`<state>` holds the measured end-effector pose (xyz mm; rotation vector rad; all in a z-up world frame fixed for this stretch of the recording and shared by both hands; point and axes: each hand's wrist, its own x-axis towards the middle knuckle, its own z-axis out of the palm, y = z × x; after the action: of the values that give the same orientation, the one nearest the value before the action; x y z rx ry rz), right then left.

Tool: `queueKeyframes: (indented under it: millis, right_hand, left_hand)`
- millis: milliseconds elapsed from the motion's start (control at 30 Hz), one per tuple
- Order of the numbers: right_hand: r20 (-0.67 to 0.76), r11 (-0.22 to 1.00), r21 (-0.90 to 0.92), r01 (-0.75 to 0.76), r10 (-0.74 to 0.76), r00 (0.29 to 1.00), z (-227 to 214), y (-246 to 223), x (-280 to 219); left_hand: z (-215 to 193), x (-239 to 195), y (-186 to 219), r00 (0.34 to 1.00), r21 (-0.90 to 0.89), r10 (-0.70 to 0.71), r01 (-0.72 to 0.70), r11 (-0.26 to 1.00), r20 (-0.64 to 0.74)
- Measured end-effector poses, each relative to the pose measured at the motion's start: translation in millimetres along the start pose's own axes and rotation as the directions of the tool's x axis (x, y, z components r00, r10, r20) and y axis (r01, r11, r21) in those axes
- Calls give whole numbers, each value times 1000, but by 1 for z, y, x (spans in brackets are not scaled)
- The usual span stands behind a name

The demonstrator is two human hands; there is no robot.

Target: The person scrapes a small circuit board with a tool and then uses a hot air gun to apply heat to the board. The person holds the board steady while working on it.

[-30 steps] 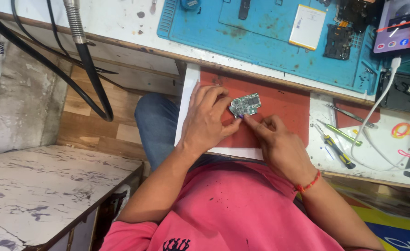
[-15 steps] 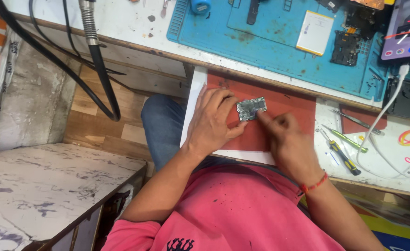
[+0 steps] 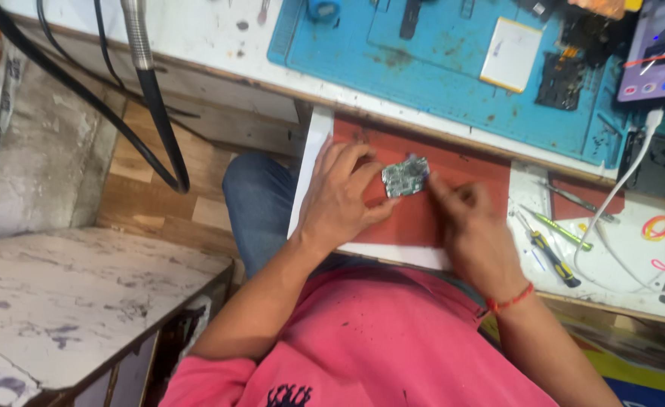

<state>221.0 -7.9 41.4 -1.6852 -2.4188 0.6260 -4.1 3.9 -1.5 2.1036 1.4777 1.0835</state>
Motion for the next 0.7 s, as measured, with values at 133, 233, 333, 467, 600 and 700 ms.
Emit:
queueKeyframes:
  millis: [133,233,333,467,600,700]
  right_hand:
    - [156,998,31,59,-63,986,3,7,-11]
    - [-29,999,4,-34,34,999,-1,7,-10]
    - [101,997,33,74,-77,992,-3,5,-5]
    - [-34,996,55,64,-63,997,8,10,-7]
    - [36,999,24,-32,31,999,13,18,-11]
    - [29,999,40,-2,1,1000,10,21,-17]
  left_hand:
    - [1,-3,-1,999,-8,34,-33,999,43]
    - [4,-2,0,999,-11,25,-24,1000,25]
    - [5,-2,0,1000,-19,12,-11,1000,22]
    - [7,-7,1,999,16,41,-42,999,17]
    - [9,-5,-3,998,46,50,-51,998,34]
    - [14,-6,-3,997,77,63,-66,995,38]
